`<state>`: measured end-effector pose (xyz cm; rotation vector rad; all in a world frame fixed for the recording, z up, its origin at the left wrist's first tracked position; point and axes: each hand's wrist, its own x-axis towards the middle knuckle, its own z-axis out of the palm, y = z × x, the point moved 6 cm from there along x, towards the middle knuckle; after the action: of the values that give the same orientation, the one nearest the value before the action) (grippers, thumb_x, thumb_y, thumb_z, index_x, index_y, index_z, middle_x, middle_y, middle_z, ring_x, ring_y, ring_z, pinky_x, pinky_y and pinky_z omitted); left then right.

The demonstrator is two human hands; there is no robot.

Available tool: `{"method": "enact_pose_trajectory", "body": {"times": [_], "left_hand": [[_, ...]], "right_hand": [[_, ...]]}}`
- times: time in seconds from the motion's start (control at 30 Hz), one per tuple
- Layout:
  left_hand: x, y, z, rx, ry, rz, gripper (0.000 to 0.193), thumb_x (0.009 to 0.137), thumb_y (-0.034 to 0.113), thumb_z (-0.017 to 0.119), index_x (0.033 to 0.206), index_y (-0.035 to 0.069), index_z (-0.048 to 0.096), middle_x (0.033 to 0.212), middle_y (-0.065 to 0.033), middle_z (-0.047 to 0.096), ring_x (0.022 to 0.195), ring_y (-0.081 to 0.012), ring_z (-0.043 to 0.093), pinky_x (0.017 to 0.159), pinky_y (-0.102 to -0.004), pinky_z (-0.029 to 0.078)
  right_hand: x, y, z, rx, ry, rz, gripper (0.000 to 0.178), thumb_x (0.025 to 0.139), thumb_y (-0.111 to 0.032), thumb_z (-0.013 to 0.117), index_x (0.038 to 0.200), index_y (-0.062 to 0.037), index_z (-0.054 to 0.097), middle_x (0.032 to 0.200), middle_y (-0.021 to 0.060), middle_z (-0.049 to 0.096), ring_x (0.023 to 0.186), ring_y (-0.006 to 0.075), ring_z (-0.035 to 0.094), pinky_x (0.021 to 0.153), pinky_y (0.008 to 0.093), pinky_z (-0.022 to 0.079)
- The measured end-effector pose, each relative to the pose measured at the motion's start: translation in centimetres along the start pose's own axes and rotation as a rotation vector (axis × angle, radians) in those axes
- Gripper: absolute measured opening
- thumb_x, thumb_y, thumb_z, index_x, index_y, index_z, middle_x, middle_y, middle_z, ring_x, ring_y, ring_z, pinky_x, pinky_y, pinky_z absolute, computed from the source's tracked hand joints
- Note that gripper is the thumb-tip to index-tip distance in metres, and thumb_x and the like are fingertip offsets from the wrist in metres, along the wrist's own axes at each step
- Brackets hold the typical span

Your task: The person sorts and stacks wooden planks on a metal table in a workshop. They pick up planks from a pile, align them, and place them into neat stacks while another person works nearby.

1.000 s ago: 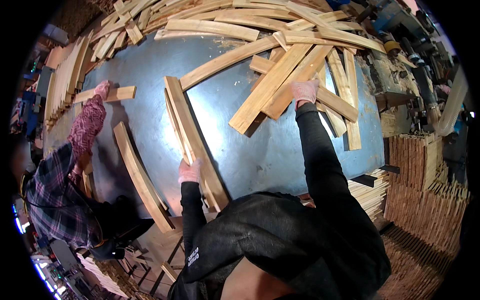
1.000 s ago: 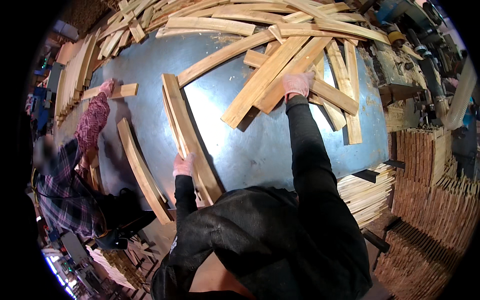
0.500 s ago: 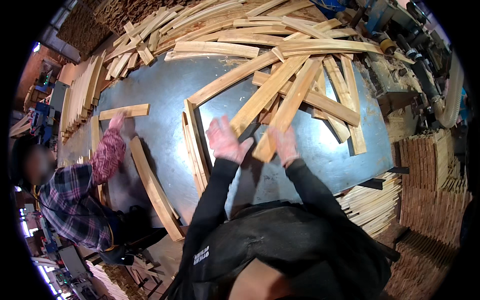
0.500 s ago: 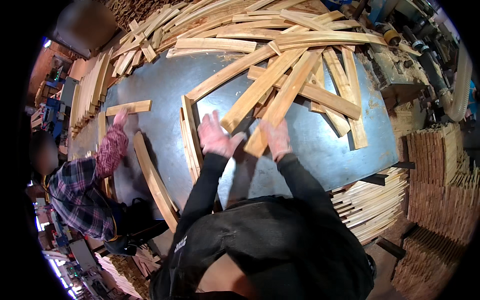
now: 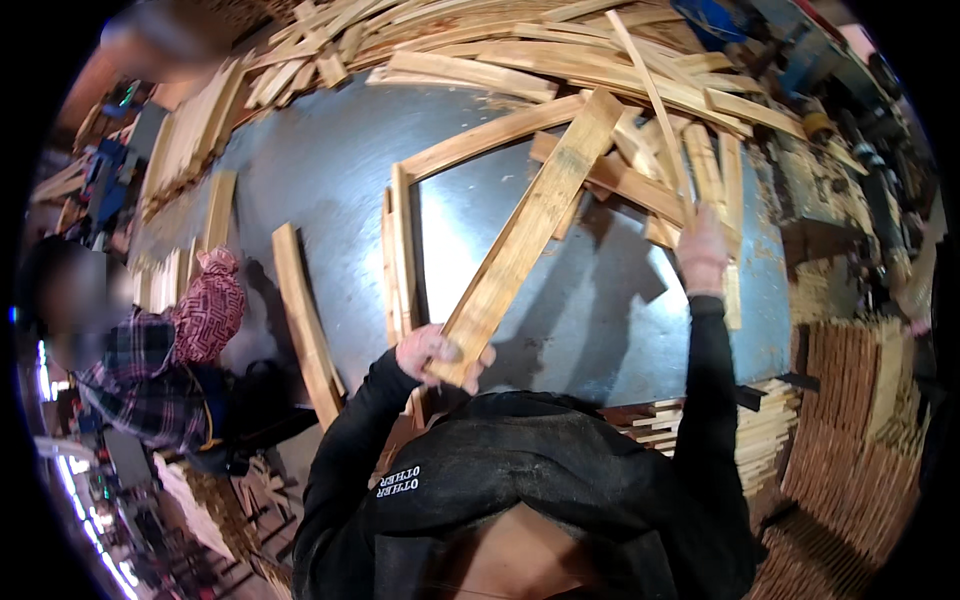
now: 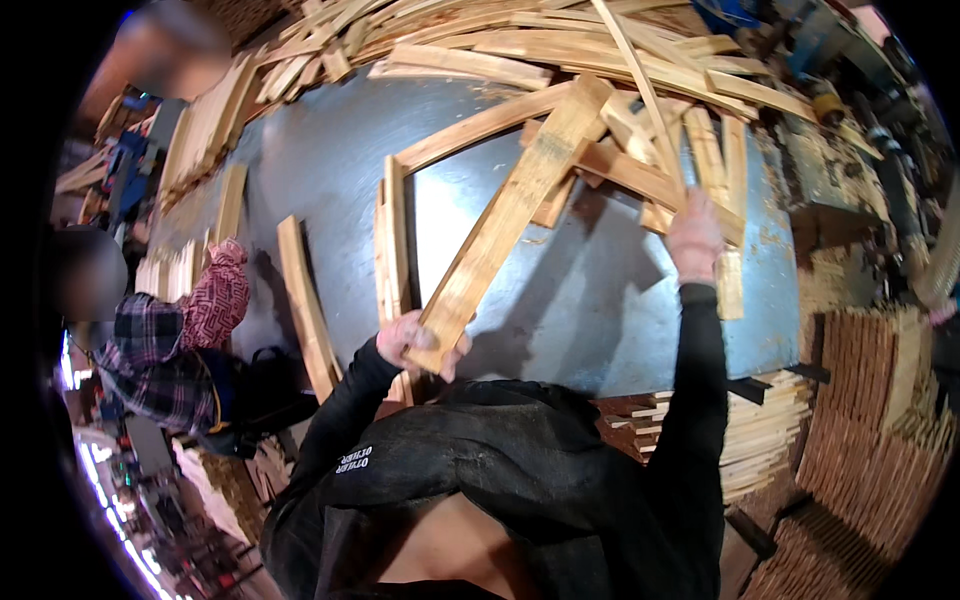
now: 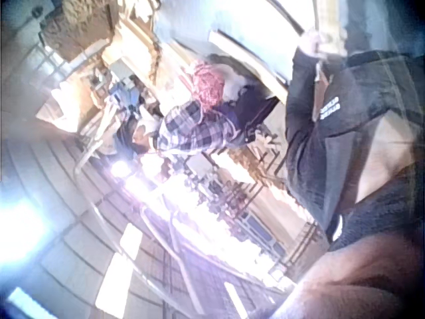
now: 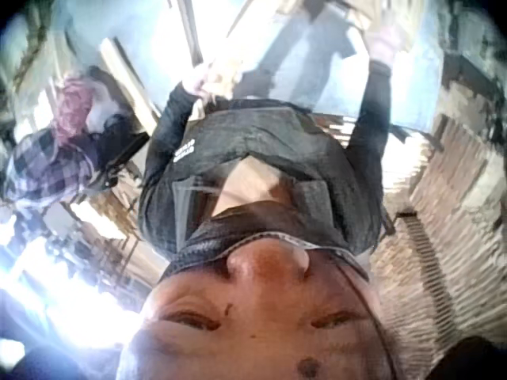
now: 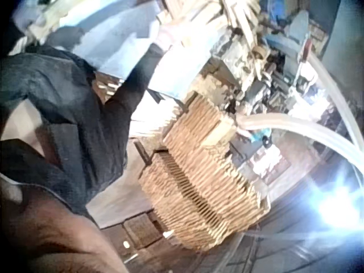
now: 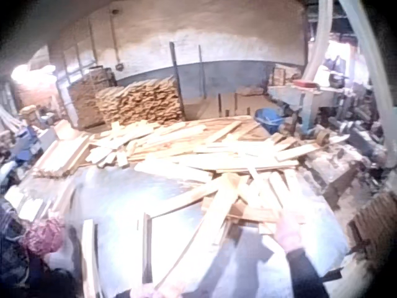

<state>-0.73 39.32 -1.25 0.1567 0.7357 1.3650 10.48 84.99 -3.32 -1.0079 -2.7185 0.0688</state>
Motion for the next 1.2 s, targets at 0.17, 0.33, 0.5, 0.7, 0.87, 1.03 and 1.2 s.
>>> {"method": "enact_pose_trajectory", "body": {"times": [0.17,0.33,0.5,0.7,0.87,1.03,1.2], "left_hand": [[-6.0,-2.4,2.2,-0.195,0.235,0.319,0.078,0.081,0.033,0.067,0.14,-0.008,0.035,0.096,-0.0206,0.061,0.071,-0.0258,0.067,0.065,-0.0378,0.062],[-6.9,-2.0,1.0,-0.106,0.347,0.592,0.095,0.085,0.074,0.053,0.139,-0.002,0.039,0.096,-0.0159,0.063,0.069,-0.0226,0.071,0.041,-0.018,0.046],[-13.0,-0.3,-4.2,0.38,1.138,0.409,0.039,0.094,0.037,0.058,0.104,-0.001,0.066,0.093,-0.0096,0.07,0.083,-0.0163,0.066,0.075,-0.0305,0.053],[-16.8,-3.0,-14.0,0.093,1.205,0.601,0.031,0.091,0.026,0.067,0.106,-0.001,0.066,0.097,-0.009,0.07,0.087,-0.0183,0.067,0.083,-0.0305,0.053],[-15.2,-2.4,-17.8,0.054,1.119,0.641,0.04,0.091,0.032,0.067,0.113,-0.001,0.061,0.102,-0.0128,0.068,0.085,-0.0241,0.07,0.077,-0.0336,0.056],[-13.2,-0.9,-21.6,0.221,1.212,0.534,0.054,0.093,0.044,0.063,0.123,0.0,0.057,0.105,-0.0153,0.067,0.089,-0.0244,0.068,0.07,-0.0381,0.057],[-13.3,17.5,-19.5,0.702,1.266,0.575,0.062,0.093,0.05,0.057,0.127,-0.001,0.054,0.105,-0.018,0.066,0.087,-0.0238,0.065,0.076,-0.037,0.054]], "right_hand": [[7.4,-3.9,3.4,-0.081,-0.411,-0.189,0.1,0.073,-0.033,0.078,0.151,-0.0021,0.023,0.128,0.0251,0.058,0.116,0.0394,0.058,0.097,0.042,0.048],[7.8,-4.0,5.8,-0.097,-0.377,-0.01,0.103,0.068,-0.019,0.077,0.152,-0.007,0.018,0.113,0.0256,0.066,0.107,0.0412,0.063,0.092,0.0461,0.051],[3.1,-6.5,6.3,-0.09,-0.41,0.004,0.098,0.073,-0.024,0.069,0.151,-0.0032,0.014,0.115,0.0293,0.063,0.105,0.0438,0.063,0.091,0.0499,0.049],[-1.7,-8.6,5.1,-0.239,-0.342,0.093,0.107,0.074,-0.033,0.075,0.155,-0.0117,0.009,0.131,0.0229,0.055,0.118,0.0384,0.056,0.101,0.0469,0.042],[-1.2,-9.3,4.9,-0.205,-0.435,0.054,0.104,0.075,-0.034,0.076,0.156,-0.0178,0.012,0.129,0.0222,0.055,0.119,0.0382,0.056,0.102,0.0463,0.042],[-1.9,-9.1,5.0,-0.252,-0.34,0.002,0.103,0.074,-0.035,0.076,0.155,-0.0177,0.016,0.124,0.0213,0.056,0.113,0.0388,0.058,0.098,0.0463,0.043],[-2.1,-9.1,5.6,-0.238,-0.32,0.046,0.099,0.075,-0.032,0.074,0.154,-0.017,0.018,0.118,0.0197,0.056,0.113,0.0374,0.056,0.097,0.047,0.042]]}}
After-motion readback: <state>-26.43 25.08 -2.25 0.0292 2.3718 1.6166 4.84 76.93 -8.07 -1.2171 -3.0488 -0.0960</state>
